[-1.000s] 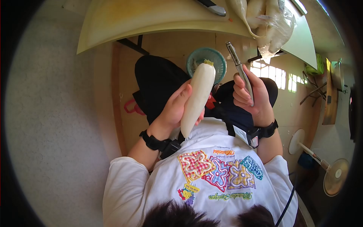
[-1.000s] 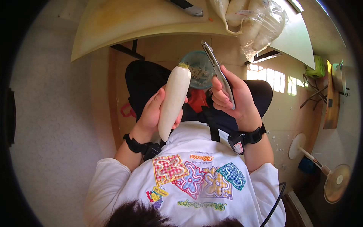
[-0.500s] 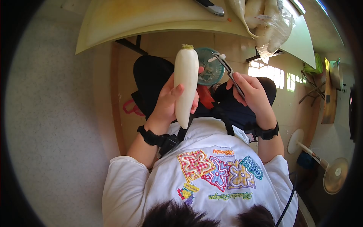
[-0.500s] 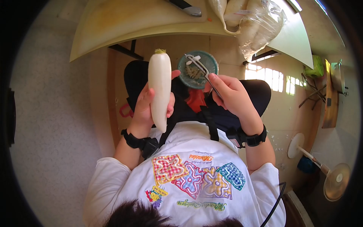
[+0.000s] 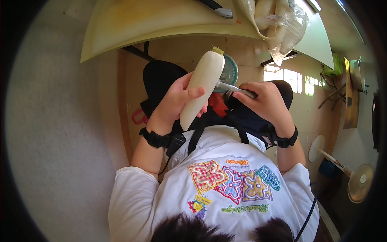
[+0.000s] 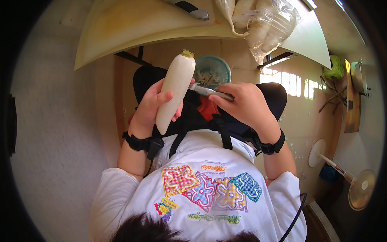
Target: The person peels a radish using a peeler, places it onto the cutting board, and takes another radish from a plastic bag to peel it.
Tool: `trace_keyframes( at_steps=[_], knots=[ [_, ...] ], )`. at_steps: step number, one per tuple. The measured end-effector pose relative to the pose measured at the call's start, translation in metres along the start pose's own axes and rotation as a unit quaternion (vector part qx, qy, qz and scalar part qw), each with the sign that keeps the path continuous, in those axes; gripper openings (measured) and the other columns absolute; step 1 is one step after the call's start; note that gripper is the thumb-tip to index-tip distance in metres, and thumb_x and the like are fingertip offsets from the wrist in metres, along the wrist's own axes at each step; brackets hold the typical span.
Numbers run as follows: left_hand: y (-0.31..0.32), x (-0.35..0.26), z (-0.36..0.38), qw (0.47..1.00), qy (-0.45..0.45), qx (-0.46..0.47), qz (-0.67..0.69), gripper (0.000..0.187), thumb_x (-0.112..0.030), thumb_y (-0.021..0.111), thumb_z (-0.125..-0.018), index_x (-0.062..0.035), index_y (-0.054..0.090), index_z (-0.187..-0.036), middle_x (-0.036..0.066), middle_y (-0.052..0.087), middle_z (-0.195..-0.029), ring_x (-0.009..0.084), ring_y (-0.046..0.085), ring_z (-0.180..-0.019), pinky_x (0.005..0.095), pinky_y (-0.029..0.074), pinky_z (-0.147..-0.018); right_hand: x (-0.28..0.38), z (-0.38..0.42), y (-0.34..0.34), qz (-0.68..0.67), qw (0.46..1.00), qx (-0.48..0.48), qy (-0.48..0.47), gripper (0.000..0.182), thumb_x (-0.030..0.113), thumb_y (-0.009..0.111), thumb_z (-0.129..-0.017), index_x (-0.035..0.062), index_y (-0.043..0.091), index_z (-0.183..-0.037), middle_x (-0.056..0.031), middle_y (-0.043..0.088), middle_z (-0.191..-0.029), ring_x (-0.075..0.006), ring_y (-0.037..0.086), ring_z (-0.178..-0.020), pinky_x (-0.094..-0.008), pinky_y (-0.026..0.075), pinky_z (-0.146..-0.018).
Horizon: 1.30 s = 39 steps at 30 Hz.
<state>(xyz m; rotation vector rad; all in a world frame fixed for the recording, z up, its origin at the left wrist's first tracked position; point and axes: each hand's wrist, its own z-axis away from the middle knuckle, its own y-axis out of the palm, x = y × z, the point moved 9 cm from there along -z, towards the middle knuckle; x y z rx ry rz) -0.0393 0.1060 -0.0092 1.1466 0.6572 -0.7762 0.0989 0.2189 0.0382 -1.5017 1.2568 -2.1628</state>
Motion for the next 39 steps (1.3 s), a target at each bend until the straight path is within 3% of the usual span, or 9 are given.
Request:
trace_keyframes(
  at_steps=[2,3,5,20,30,32,33,37,39],
  knots=[
    [-0.002,0.005,0.000,0.998,-0.045,0.005,-0.036,0.074,-0.039,0.077,-0.082,0.0059,0.047,-0.132,0.013,0.065,-0.105,0.0136,0.064,-0.061,0.0240,0.053,-0.047,-0.002,0.000,0.001,0.008,1.000,-0.007,-0.013,0.024,0.031,0.075,-0.084,0.0074,0.073,-0.082,-0.0118,0.062,-0.065,-0.0313,0.061,-0.060,-0.0378,0.047,-0.055],
    [-0.003,0.003,0.001,0.998,-0.045,0.006,-0.037,0.074,-0.039,0.077,-0.082,0.0059,0.047,-0.132,0.013,0.065,-0.105,0.0136,0.064,-0.061,0.0240,0.053,-0.047,-0.001,0.000,0.000,0.018,0.999,-0.014,-0.025,0.024,0.032,0.076,-0.082,0.0081,0.073,-0.082,-0.0114,0.064,-0.066,-0.0315,0.062,-0.062,-0.0383,0.048,-0.056],
    [0.002,0.001,0.000,0.997,-0.065,0.030,-0.043,0.056,-0.032,0.077,-0.084,0.0012,0.053,-0.122,0.006,0.061,-0.085,0.0125,0.064,-0.061,0.0247,0.054,-0.050,-0.001,0.000,-0.004,0.031,0.999,-0.017,-0.035,0.025,0.033,0.076,-0.081,0.0085,0.073,-0.083,-0.0112,0.065,-0.067,-0.0316,0.063,-0.063,-0.0387,0.049,-0.057],
    [0.006,0.018,-0.010,0.986,-0.144,0.083,0.022,0.056,-0.036,0.079,-0.082,0.0028,0.056,-0.115,0.007,0.060,-0.083,0.0134,0.063,-0.058,0.0249,0.053,-0.047,0.013,0.001,-0.015,0.121,0.984,-0.027,-0.131,0.023,0.033,0.077,-0.077,0.0119,0.073,-0.085,-0.0080,0.064,-0.069,-0.0292,0.064,-0.064,-0.0404,0.049,-0.056],
    [0.015,-0.003,-0.013,0.988,-0.062,0.089,0.112,0.064,-0.034,0.077,-0.085,0.0035,0.050,-0.129,0.011,0.064,-0.089,0.0134,0.062,-0.059,0.0251,0.053,-0.049,0.014,0.007,-0.012,0.116,0.981,-0.023,-0.157,0.026,0.027,0.082,-0.071,0.0134,0.076,-0.092,-0.0063,0.062,-0.067,-0.0261,0.062,-0.060,-0.0373,0.048,-0.055],
    [0.014,0.006,-0.011,0.986,-0.100,0.088,0.105,0.075,-0.036,0.078,-0.082,0.0096,0.047,-0.133,0.021,0.060,-0.124,0.0147,0.062,-0.058,0.0258,0.051,-0.046,0.014,0.008,-0.012,0.117,0.980,-0.025,-0.158,0.026,0.027,0.082,-0.071,0.0134,0.076,-0.092,-0.0062,0.062,-0.067,-0.0261,0.062,-0.060,-0.0373,0.048,-0.055],
    [0.011,0.009,-0.010,0.986,-0.101,0.087,0.103,0.075,-0.036,0.078,-0.082,0.0096,0.047,-0.133,0.021,0.060,-0.124,0.0147,0.062,-0.058,0.0258,0.051,-0.046,0.014,0.007,-0.011,0.116,0.980,-0.026,-0.160,0.026,0.027,0.082,-0.071,0.0134,0.076,-0.092,-0.0061,0.062,-0.067,-0.0260,0.062,-0.060,-0.0374,0.048,-0.055],
    [0.022,0.023,-0.003,0.963,-0.175,0.143,0.144,0.075,-0.033,0.078,-0.083,0.0103,0.045,-0.134,0.021,0.064,-0.111,0.0176,0.063,-0.057,0.0284,0.051,-0.044,0.014,0.008,-0.012,0.109,0.980,-0.010,-0.166,0.027,0.028,0.082,-0.071,0.0135,0.076,-0.093,-0.0061,0.062,-0.067,-0.0259,0.062,-0.061,-0.0371,0.048,-0.055],
    [0.026,0.017,-0.002,0.964,-0.175,0.149,0.136,0.057,-0.031,0.078,-0.084,0.0028,0.052,-0.123,0.010,0.062,-0.084,0.0167,0.063,-0.057,0.0277,0.053,-0.048,0.014,0.008,-0.013,0.077,0.983,-0.021,-0.167,0.027,0.028,0.082,-0.071,0.0137,0.076,-0.093,-0.0060,0.063,-0.068,-0.0260,0.062,-0.061,-0.0369,0.048,-0.056]
  ],
)
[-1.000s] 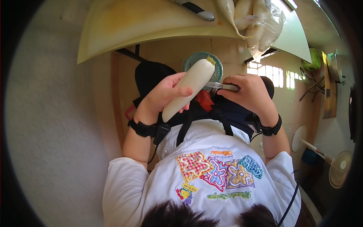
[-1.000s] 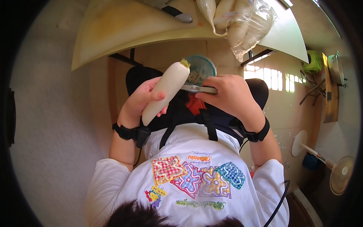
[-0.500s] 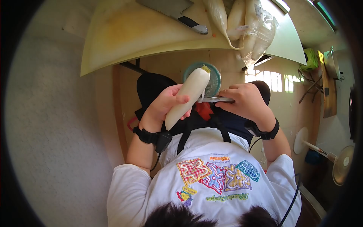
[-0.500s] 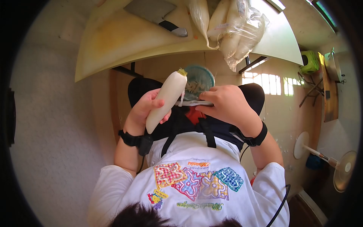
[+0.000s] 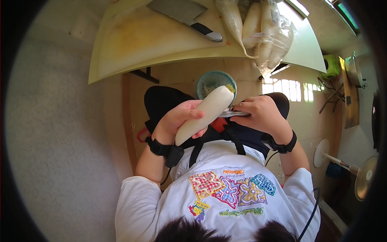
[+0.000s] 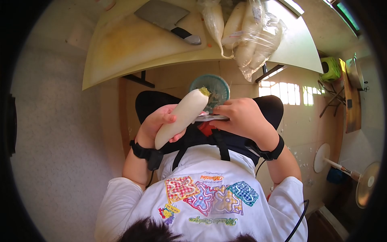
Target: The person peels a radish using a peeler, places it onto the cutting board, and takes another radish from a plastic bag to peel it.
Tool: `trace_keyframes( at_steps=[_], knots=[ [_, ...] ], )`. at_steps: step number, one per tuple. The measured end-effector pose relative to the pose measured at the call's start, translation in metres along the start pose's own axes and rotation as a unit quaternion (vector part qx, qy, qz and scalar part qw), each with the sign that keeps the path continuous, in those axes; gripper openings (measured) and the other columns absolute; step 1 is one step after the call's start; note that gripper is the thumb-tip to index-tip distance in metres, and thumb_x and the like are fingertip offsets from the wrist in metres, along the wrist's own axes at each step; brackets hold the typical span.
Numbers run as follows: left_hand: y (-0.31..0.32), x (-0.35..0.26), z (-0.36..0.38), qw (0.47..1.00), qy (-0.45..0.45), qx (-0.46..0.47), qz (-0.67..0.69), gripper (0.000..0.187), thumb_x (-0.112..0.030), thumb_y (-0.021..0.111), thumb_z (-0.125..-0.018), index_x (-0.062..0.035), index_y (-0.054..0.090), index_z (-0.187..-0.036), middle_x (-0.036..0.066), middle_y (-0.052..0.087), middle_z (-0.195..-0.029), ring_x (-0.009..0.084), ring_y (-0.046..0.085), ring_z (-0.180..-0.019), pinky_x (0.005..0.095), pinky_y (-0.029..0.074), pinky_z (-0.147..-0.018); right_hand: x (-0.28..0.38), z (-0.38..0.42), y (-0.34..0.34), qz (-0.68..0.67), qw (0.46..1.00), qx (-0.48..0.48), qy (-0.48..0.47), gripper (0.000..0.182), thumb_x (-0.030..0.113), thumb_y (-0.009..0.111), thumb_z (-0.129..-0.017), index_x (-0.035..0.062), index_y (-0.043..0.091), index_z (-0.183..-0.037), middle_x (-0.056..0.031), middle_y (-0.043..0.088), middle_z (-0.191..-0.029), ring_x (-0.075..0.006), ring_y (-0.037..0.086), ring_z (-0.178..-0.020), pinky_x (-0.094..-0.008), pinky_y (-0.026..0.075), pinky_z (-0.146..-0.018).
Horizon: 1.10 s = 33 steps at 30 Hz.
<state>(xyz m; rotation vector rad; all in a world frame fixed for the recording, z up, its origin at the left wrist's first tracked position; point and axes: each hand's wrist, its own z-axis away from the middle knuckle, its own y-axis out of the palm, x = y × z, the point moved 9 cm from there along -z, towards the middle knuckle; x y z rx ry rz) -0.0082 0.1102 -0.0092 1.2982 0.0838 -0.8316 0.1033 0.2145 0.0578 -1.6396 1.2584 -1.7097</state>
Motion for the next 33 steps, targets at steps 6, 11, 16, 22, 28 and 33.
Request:
trace_keyframes(
  at_steps=[6,11,16,22,28,33],
  knots=[
    [0.001,0.004,-0.006,1.000,0.001,-0.004,-0.016,0.060,-0.032,0.078,-0.084,0.0039,0.052,-0.124,0.010,0.062,-0.088,0.0152,0.062,-0.058,0.0267,0.052,-0.048,-0.002,0.000,0.004,-0.003,0.999,0.032,0.023,0.025,0.028,0.080,-0.072,0.0125,0.076,-0.091,-0.0074,0.067,-0.074,-0.0281,0.066,-0.066,-0.0393,0.051,-0.059],
    [0.009,-0.009,-0.003,0.999,0.043,-0.013,-0.017,0.064,-0.035,0.078,-0.083,0.0060,0.052,-0.126,0.009,0.062,-0.088,0.0147,0.061,-0.057,0.0260,0.051,-0.047,-0.007,0.008,0.010,-0.014,1.000,0.014,0.014,0.026,0.028,0.082,-0.071,0.0110,0.075,-0.090,-0.0080,0.064,-0.069,-0.0279,0.063,-0.062,-0.0374,0.049,-0.057],
    [0.009,-0.028,-0.004,0.995,0.091,-0.022,-0.036,0.070,-0.039,0.076,-0.084,0.0090,0.050,-0.128,0.010,0.063,-0.090,0.0140,0.060,-0.056,0.0255,0.050,-0.047,-0.020,0.018,0.008,-0.022,0.998,0.017,0.054,0.025,0.025,0.083,-0.071,0.0080,0.074,-0.087,-0.0091,0.064,-0.068,-0.0289,0.063,-0.063,-0.0379,0.049,-0.057],
    [0.000,-0.033,-0.009,0.993,0.103,-0.033,-0.045,0.071,-0.040,0.073,-0.087,0.0101,0.048,-0.131,0.016,0.064,-0.114,0.0126,0.060,-0.058,0.0252,0.050,-0.047,-0.049,0.041,-0.012,-0.051,0.984,-0.016,0.172,0.021,0.024,0.079,-0.078,0.0062,0.074,-0.088,-0.0106,0.062,-0.064,-0.0284,0.061,-0.059,-0.0356,0.046,-0.055],
    [-0.010,-0.029,-0.015,0.991,0.104,-0.051,-0.067,0.065,-0.041,0.068,-0.091,0.0084,0.049,-0.128,0.020,0.067,-0.092,0.0151,0.059,-0.054,0.0246,0.048,-0.044,-0.071,0.058,-0.024,-0.160,0.942,-0.152,0.252,0.026,0.020,0.081,-0.082,0.0015,0.063,-0.084,-0.0051,0.050,-0.059,-0.0127,0.041,-0.052,-0.0275,0.032,-0.050],
    [-0.015,-0.016,-0.017,0.993,0.078,-0.032,-0.088,0.070,-0.043,0.071,-0.088,0.0076,0.048,-0.129,0.021,0.068,-0.091,0.0154,0.058,-0.054,0.0253,0.047,-0.044,-0.058,0.026,0.002,-0.219,0.948,-0.123,0.194,0.021,0.006,0.072,-0.083,0.0039,0.061,-0.102,-0.0029,0.046,-0.064,-0.0110,0.040,-0.056,-0.0279,0.036,-0.052]
  ],
)
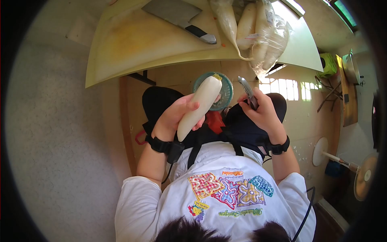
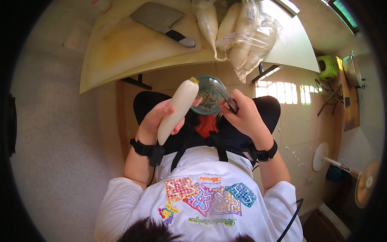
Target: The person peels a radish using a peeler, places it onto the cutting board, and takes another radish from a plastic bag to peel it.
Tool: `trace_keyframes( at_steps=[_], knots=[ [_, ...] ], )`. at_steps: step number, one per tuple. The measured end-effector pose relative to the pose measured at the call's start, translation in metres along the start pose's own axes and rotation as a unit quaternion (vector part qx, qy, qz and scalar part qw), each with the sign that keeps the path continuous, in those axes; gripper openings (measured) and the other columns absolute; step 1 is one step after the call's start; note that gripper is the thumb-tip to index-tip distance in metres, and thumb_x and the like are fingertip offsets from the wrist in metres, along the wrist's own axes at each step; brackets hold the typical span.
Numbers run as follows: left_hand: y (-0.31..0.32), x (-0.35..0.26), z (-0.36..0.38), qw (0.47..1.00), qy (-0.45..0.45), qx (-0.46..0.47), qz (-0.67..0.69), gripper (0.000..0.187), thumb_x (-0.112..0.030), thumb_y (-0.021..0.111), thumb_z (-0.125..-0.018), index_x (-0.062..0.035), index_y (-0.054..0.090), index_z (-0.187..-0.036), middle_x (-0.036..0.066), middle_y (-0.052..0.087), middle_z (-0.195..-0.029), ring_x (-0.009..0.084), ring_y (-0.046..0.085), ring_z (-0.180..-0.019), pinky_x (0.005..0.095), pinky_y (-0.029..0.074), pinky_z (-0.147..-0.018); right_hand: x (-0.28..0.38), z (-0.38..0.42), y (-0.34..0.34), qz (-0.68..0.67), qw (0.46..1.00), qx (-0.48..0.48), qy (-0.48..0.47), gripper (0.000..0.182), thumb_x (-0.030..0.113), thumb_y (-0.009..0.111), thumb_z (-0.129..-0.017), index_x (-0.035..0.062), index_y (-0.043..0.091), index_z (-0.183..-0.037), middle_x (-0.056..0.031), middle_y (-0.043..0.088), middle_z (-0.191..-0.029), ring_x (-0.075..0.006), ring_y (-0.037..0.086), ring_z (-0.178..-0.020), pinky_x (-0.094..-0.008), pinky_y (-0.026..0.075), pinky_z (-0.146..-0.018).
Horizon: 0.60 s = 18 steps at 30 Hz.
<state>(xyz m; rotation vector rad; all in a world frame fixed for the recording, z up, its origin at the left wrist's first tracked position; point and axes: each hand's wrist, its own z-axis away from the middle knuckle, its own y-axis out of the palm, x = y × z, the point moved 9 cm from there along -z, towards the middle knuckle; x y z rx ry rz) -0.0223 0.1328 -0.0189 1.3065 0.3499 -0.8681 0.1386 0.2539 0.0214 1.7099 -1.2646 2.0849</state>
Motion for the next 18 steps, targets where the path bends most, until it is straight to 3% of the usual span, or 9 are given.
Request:
trace_keyframes(
  at_steps=[1,3,4,7,11,13,14,16,18],
  knots=[
    [0.003,0.001,0.001,1.000,-0.001,0.000,0.000,0.070,-0.043,0.071,-0.088,0.0076,0.048,-0.129,0.021,0.068,-0.091,0.0154,0.058,-0.054,0.0253,0.047,-0.044,0.001,-0.003,0.004,-0.001,1.000,0.000,0.000,0.021,0.006,0.072,-0.083,0.0039,0.061,-0.102,-0.0029,0.046,-0.064,-0.0110,0.040,-0.056,-0.0279,0.036,-0.052],
    [0.012,-0.002,0.004,0.999,0.019,0.022,0.028,0.073,-0.043,0.072,-0.087,0.0081,0.046,-0.132,0.028,0.061,-0.124,0.0159,0.058,-0.056,0.0259,0.047,-0.044,0.009,-0.012,0.021,-0.053,0.998,0.040,0.005,0.028,0.000,0.070,-0.083,0.0052,0.066,-0.110,0.0055,0.045,-0.067,-0.0046,0.035,-0.058,-0.0240,0.029,-0.052],
    [0.010,-0.002,0.006,0.999,0.021,0.018,0.028,0.073,-0.043,0.072,-0.087,0.0081,0.046,-0.132,0.028,0.061,-0.124,0.0159,0.058,-0.056,0.0259,0.047,-0.044,0.014,-0.014,0.027,-0.063,0.996,0.065,0.008,0.034,0.000,0.070,-0.083,0.0063,0.067,-0.116,0.0063,0.045,-0.068,-0.0044,0.036,-0.059,-0.0237,0.030,-0.053],
    [0.008,0.003,0.011,0.999,0.009,0.018,0.043,0.076,-0.043,0.072,-0.087,0.0087,0.044,-0.135,0.030,0.046,-0.144,0.0160,0.059,-0.057,0.0264,0.047,-0.044,0.015,-0.019,0.039,-0.048,0.995,0.088,-0.001,0.027,0.001,0.072,-0.083,0.0051,0.068,-0.109,0.0049,0.047,-0.068,-0.0050,0.037,-0.060,-0.0240,0.032,-0.053],
    [0.004,0.005,0.013,0.998,0.015,0.016,0.056,0.076,-0.043,0.071,-0.088,0.0091,0.043,-0.136,0.029,0.051,-0.140,0.0156,0.059,-0.058,0.0260,0.047,-0.044,0.008,-0.021,0.043,-0.021,0.996,0.080,-0.020,0.017,0.007,0.073,-0.083,0.0044,0.059,-0.094,-0.0049,0.036,-0.061,-0.0144,0.037,-0.055,-0.0302,0.035,-0.052],
    [-0.001,0.007,0.013,0.998,0.020,0.003,0.064,0.076,-0.042,0.071,-0.088,0.0093,0.043,-0.136,0.029,0.051,-0.139,0.0154,0.059,-0.058,0.0258,0.047,-0.044,0.012,-0.021,0.042,0.007,0.997,0.075,-0.021,0.023,0.011,0.075,-0.083,0.0044,0.053,-0.085,-0.0085,0.042,-0.059,-0.0205,0.041,-0.052,-0.0334,0.037,-0.051],
    [0.001,0.006,0.012,0.998,0.015,0.016,0.067,0.074,-0.042,0.070,-0.089,0.0088,0.043,-0.136,0.028,0.052,-0.139,0.0155,0.060,-0.059,0.0260,0.048,-0.045,0.012,-0.020,0.042,0.007,0.997,0.076,-0.020,0.023,0.011,0.075,-0.083,0.0044,0.053,-0.085,-0.0085,0.042,-0.059,-0.0205,0.041,-0.052,-0.0334,0.037,-0.051],
    [0.003,0.006,0.009,0.997,0.013,0.028,0.071,0.073,-0.042,0.069,-0.090,0.0083,0.043,-0.136,0.027,0.052,-0.139,0.0157,0.060,-0.059,0.0261,0.049,-0.045,0.011,-0.020,0.037,0.059,0.997,0.055,-0.019,0.021,0.013,0.075,-0.084,0.0043,0.056,-0.087,-0.0119,0.051,-0.061,-0.0280,0.048,-0.052,-0.0367,0.040,-0.051],
    [-0.013,0.007,0.009,0.998,0.025,-0.038,0.039,0.065,-0.036,0.066,-0.094,0.0046,0.041,-0.138,0.024,0.054,-0.136,0.0166,0.064,-0.063,0.0273,0.054,-0.048,0.007,-0.023,0.034,0.087,0.995,0.052,-0.016,0.021,0.014,0.075,-0.084,0.0040,0.056,-0.088,-0.0131,0.053,-0.062,-0.0301,0.051,-0.053,-0.0375,0.041,-0.052]
  ],
)
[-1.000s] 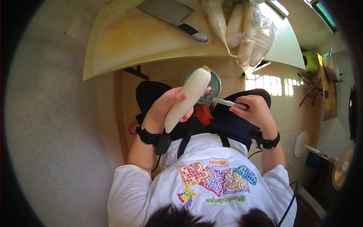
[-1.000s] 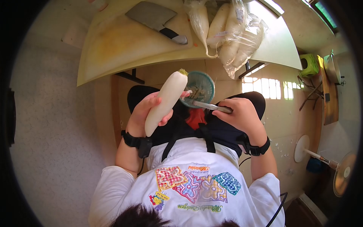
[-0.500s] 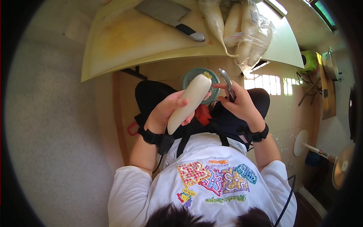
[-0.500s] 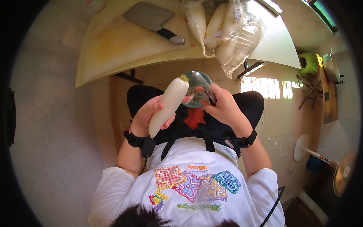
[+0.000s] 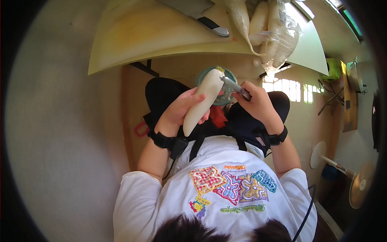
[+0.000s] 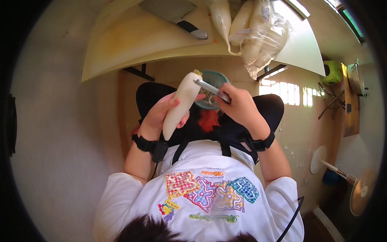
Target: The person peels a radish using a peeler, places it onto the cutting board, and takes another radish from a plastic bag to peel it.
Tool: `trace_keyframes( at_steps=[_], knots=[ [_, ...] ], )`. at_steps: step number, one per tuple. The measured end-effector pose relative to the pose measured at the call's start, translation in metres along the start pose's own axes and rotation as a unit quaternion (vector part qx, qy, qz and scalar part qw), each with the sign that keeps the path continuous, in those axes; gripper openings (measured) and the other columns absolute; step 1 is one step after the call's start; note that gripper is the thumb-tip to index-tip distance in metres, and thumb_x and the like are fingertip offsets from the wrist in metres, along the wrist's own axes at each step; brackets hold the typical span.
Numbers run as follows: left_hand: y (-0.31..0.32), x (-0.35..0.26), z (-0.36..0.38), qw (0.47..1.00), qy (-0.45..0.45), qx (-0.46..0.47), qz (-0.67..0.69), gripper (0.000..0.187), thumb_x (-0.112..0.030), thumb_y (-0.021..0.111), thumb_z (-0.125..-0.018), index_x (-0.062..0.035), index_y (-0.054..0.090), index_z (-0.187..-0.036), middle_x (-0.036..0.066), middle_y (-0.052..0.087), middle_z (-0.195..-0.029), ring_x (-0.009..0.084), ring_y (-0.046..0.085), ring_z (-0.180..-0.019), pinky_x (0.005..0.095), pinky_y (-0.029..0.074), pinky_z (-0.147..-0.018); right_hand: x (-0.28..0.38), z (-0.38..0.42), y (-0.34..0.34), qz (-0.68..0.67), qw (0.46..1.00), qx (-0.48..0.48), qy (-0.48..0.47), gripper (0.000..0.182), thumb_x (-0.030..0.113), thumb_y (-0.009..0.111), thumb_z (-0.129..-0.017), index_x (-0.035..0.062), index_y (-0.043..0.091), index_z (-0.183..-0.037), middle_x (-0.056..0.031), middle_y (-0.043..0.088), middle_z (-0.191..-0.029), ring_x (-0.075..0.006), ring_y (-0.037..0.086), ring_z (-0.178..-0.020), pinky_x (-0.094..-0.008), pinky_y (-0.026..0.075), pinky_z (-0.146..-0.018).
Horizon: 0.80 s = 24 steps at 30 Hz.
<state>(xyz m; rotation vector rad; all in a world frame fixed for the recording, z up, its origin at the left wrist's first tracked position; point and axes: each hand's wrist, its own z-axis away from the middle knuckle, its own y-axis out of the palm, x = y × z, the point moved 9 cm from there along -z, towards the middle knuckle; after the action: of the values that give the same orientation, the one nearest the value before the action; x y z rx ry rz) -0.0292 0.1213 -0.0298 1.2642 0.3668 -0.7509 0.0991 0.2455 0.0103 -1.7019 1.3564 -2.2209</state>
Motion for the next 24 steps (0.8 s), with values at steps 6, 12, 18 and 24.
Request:
trace_keyframes(
  at_steps=[6,12,18,24],
  knots=[
    [-0.038,0.006,-0.003,0.993,0.004,-0.117,-0.006,0.050,-0.028,0.062,-0.098,-0.0015,0.041,-0.136,0.017,0.062,-0.120,0.0171,0.067,-0.068,0.0285,0.058,-0.050,-0.009,-0.003,0.000,0.053,0.997,-0.053,0.011,0.027,0.018,0.073,-0.087,0.0018,0.065,-0.107,-0.0196,0.069,-0.087,-0.0358,0.065,-0.070,-0.0392,0.051,-0.063],
    [-0.040,0.004,0.002,0.980,0.016,-0.183,-0.078,0.044,-0.029,0.063,-0.097,-0.0042,0.045,-0.129,0.011,0.064,-0.103,0.0168,0.065,-0.065,0.0291,0.056,-0.050,-0.013,0.000,0.004,0.030,0.998,-0.054,0.027,0.029,0.019,0.073,-0.086,0.0006,0.066,-0.107,-0.0194,0.069,-0.087,-0.0319,0.064,-0.066,-0.0380,0.050,-0.063],
    [-0.035,0.016,0.001,0.984,0.030,-0.174,0.012,0.048,-0.047,0.048,-0.101,-0.0054,0.050,-0.125,0.010,0.064,-0.100,0.0181,0.062,-0.061,0.0300,0.052,-0.047,0.002,0.013,0.005,-0.020,0.999,0.002,0.038,0.023,0.017,0.075,-0.086,-0.0007,0.065,-0.097,-0.0108,0.058,-0.069,-0.0180,0.049,-0.055,-0.0300,0.042,-0.055],
    [-0.019,0.034,-0.007,0.992,0.014,-0.044,0.116,0.063,-0.059,0.033,-0.102,-0.0042,0.052,-0.128,0.010,0.063,-0.097,0.0182,0.060,-0.058,0.0300,0.047,-0.044,0.010,0.020,0.001,-0.078,0.997,-0.008,0.013,0.021,0.017,0.073,-0.089,-0.0011,0.064,-0.095,-0.0073,0.051,-0.063,-0.0142,0.043,-0.054,-0.0287,0.038,-0.053]
  ],
)
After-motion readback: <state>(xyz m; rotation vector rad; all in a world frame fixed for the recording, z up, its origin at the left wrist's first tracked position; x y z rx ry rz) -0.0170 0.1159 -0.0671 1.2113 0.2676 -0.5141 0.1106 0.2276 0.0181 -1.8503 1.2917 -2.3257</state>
